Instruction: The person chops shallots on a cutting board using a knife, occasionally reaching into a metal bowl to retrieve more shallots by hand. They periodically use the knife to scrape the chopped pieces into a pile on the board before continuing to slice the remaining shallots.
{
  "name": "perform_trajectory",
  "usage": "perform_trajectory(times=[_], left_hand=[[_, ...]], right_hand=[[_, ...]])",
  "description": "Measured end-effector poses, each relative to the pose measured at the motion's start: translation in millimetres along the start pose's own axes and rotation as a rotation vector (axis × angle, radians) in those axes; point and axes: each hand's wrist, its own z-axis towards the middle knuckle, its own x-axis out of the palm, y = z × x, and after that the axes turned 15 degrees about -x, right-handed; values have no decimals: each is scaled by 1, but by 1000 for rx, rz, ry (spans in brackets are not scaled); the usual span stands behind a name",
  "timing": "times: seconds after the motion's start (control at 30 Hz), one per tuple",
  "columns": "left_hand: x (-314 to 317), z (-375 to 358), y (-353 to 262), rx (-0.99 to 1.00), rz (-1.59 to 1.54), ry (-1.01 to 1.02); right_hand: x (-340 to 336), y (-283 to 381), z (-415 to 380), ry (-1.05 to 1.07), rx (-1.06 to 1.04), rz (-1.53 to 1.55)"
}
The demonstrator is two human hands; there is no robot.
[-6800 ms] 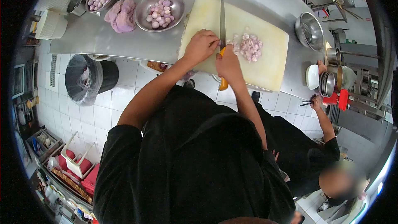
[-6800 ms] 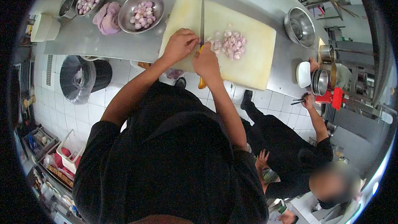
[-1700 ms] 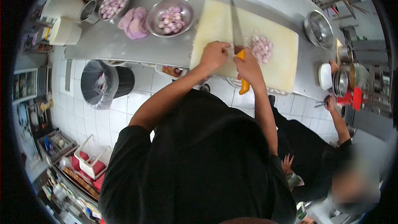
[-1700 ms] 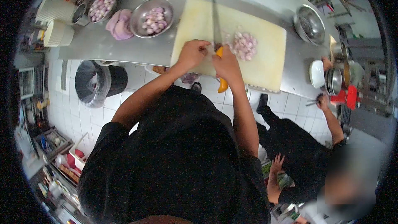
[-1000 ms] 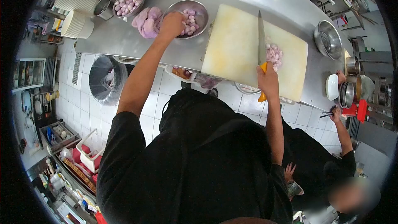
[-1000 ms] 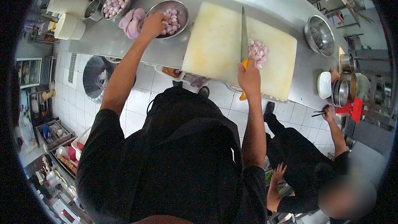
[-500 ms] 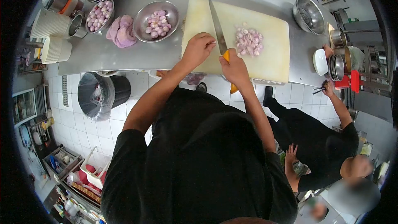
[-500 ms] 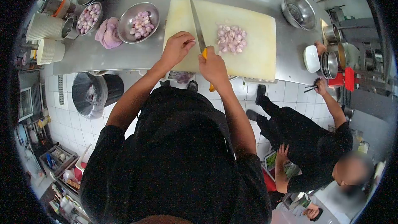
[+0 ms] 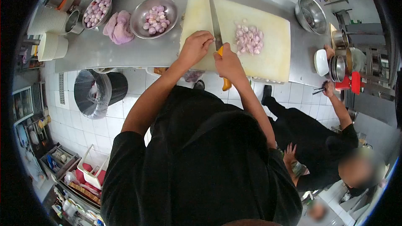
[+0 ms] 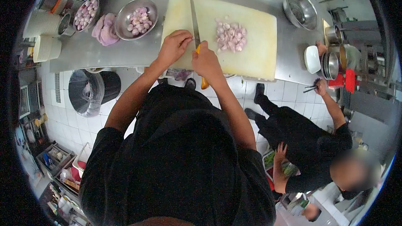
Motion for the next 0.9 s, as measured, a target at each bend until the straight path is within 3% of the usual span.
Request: perform_trajectory(times=[0.17,0.27,0.47,0.57,0.77,0.9], left_hand=[[-1,0,1,-6,3,4],[-1,-2,1,-2,5,-2],[-2,0,3,29,29,7],[-2,0,1,16,24,7],[-4,1,-1,22,37,15],[-1,0,0,-2,-8,4]], right_hand=[[-35,35,-9,125,109,81],[14,-14,6,-31,-98,-72],[-39,42,-12,146,120,110],[14,-15,6,-26,-76,-35],[-36,30,-6,126,72,112],[3,2,7,12,-9,17]])
